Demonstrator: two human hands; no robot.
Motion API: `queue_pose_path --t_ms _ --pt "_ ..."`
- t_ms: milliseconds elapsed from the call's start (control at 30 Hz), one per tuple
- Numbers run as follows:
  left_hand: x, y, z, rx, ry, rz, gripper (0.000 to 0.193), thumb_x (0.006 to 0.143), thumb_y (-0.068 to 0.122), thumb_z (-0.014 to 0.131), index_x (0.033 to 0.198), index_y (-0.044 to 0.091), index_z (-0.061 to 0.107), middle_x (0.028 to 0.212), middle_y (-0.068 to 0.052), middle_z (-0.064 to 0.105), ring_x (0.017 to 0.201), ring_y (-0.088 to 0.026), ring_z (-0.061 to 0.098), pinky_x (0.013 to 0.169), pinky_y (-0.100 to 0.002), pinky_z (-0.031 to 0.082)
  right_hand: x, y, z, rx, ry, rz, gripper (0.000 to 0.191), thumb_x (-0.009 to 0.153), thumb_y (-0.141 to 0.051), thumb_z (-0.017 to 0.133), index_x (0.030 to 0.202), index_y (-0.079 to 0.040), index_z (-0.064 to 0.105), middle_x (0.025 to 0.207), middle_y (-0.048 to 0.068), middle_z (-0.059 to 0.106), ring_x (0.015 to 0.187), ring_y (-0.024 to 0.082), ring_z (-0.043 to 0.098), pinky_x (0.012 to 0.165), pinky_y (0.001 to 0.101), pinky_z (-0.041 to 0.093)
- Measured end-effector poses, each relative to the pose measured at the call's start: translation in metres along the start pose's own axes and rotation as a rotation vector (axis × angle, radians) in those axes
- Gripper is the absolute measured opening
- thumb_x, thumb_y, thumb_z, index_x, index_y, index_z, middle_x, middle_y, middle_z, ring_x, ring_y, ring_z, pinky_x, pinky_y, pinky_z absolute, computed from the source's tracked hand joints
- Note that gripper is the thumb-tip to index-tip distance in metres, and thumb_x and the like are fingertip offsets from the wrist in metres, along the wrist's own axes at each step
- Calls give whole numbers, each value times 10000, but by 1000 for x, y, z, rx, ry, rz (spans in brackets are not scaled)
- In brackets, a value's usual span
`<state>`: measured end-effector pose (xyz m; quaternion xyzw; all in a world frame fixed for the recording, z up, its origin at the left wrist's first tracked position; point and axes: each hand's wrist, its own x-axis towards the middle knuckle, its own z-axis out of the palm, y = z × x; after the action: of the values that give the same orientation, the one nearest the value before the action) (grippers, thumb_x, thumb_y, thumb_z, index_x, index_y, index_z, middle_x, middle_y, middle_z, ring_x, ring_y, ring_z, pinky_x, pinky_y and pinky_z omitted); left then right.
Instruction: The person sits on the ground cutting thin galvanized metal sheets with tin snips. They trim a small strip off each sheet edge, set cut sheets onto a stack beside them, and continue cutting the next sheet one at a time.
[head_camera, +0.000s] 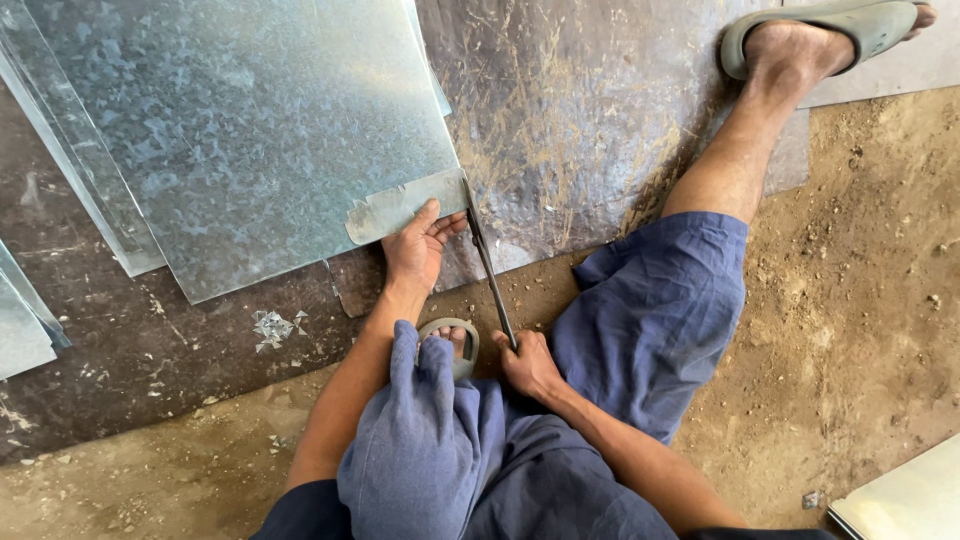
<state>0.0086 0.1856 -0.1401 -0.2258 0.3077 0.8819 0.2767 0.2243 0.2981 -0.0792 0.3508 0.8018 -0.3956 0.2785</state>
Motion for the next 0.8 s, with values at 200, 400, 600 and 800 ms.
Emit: queue_pose_path --t_ms 200,400,600,800 --pt "-1 -1 1 -13 -44 33 302 937 83 701 1205 -34 624 1105 -210 702 953 -351 729 813 -463 637 3 7 0 84 -74 -6 565 1013 -452 566 757 49 622 627 195 597 589 255 588 613 425 489" --pt "2 -2 1 4 -7 39 482 995 372 675 1244 -36 609 1037 -192 719 868 -322 742 734 -442 624 10 0 -4 539 -255 -68 347 1003 -407 531 1040 -76 628 837 -21 621 754 119 599 701 310 530" --pt "2 1 3 25 24 47 671 949 544 633 1295 -26 554 1013 -190 724 812 -315 748 698 -433 628 12 -13 -5 319 -167 7 452 1029 -446 501 903 -28 617 734 61 596 691 157 559 647 351 493" --pt "3 -1 1 8 29 52 681 952 537 644 1279 -53 555 1007 -216 717 817 -330 748 691 -452 631 10 -15 -8 217 -144 -87 537 1031 -487 471 834 4 565 716 115 597 697 193 553 656 387 491"
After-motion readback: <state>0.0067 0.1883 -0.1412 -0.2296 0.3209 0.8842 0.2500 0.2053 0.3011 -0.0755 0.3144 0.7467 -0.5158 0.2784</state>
